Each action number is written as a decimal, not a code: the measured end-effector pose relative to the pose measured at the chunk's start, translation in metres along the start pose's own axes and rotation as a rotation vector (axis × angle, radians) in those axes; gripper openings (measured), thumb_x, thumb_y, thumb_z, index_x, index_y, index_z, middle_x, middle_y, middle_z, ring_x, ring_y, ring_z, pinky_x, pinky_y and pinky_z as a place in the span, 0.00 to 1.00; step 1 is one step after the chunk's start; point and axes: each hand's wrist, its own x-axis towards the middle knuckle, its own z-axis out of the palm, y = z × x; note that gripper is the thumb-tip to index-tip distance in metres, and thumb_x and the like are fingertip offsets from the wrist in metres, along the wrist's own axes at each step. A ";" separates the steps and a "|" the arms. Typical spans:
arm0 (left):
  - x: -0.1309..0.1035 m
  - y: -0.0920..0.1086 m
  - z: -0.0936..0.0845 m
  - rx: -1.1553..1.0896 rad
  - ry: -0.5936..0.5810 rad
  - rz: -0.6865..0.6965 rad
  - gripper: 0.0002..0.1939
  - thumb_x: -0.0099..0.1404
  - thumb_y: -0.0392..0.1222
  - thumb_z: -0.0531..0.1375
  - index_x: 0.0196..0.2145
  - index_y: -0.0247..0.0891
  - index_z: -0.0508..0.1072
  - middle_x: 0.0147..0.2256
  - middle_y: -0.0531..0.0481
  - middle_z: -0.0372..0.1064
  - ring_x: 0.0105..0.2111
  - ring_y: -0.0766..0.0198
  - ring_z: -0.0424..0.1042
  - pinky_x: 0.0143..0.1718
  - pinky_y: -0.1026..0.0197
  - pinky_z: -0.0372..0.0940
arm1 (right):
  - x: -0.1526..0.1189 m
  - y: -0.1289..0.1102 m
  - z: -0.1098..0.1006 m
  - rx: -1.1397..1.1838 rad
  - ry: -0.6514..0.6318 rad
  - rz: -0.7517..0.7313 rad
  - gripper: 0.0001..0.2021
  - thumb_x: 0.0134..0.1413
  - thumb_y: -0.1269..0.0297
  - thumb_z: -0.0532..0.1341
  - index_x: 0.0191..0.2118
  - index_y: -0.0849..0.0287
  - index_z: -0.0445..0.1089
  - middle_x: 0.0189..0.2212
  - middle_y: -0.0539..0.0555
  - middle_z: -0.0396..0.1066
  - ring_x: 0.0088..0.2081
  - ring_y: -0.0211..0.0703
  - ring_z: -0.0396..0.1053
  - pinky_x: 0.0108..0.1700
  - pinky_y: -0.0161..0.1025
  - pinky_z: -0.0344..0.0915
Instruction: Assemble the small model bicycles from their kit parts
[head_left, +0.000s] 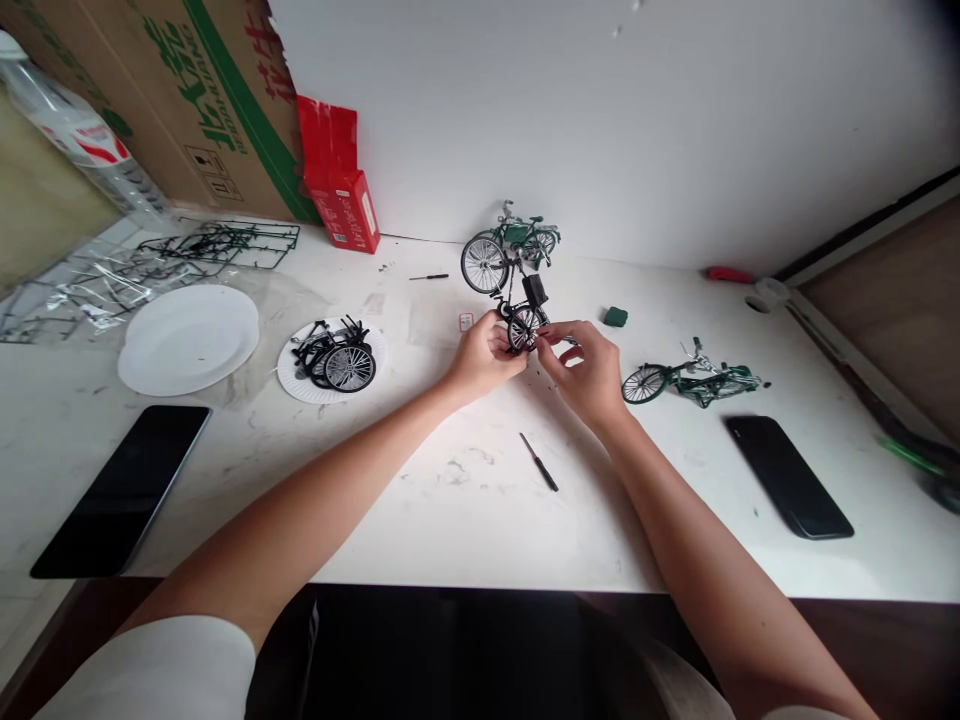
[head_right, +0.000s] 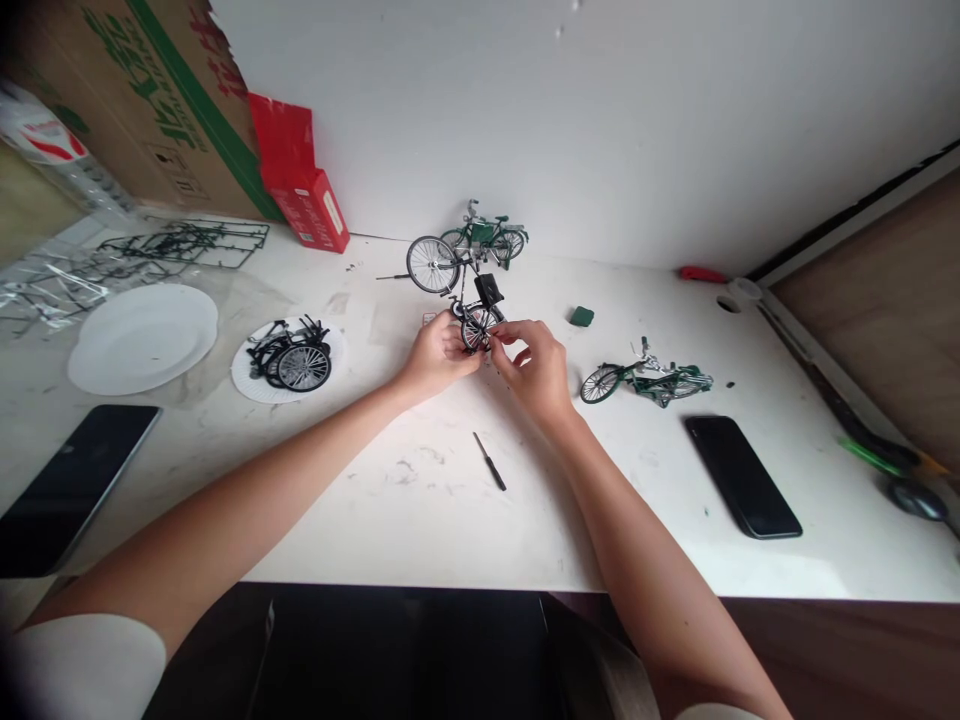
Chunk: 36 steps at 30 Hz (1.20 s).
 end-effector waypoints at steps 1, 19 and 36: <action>0.000 0.001 0.000 0.005 -0.003 0.004 0.26 0.54 0.32 0.76 0.46 0.39 0.70 0.38 0.48 0.80 0.36 0.62 0.81 0.40 0.61 0.75 | 0.000 -0.001 0.000 0.001 -0.004 0.000 0.08 0.65 0.59 0.67 0.45 0.54 0.81 0.42 0.57 0.82 0.42 0.51 0.79 0.35 0.46 0.77; -0.001 0.003 -0.001 0.035 -0.021 0.032 0.26 0.52 0.29 0.74 0.46 0.39 0.71 0.34 0.51 0.78 0.35 0.64 0.79 0.39 0.62 0.74 | 0.000 -0.004 0.001 0.007 0.010 0.053 0.08 0.64 0.59 0.68 0.44 0.55 0.81 0.42 0.57 0.83 0.41 0.50 0.79 0.35 0.46 0.76; 0.000 0.003 -0.002 0.054 -0.030 0.038 0.24 0.55 0.31 0.73 0.49 0.36 0.76 0.34 0.50 0.78 0.34 0.62 0.79 0.40 0.61 0.76 | 0.007 0.002 -0.012 -0.141 -0.181 -0.121 0.06 0.68 0.60 0.66 0.45 0.50 0.80 0.42 0.59 0.80 0.46 0.58 0.72 0.37 0.52 0.75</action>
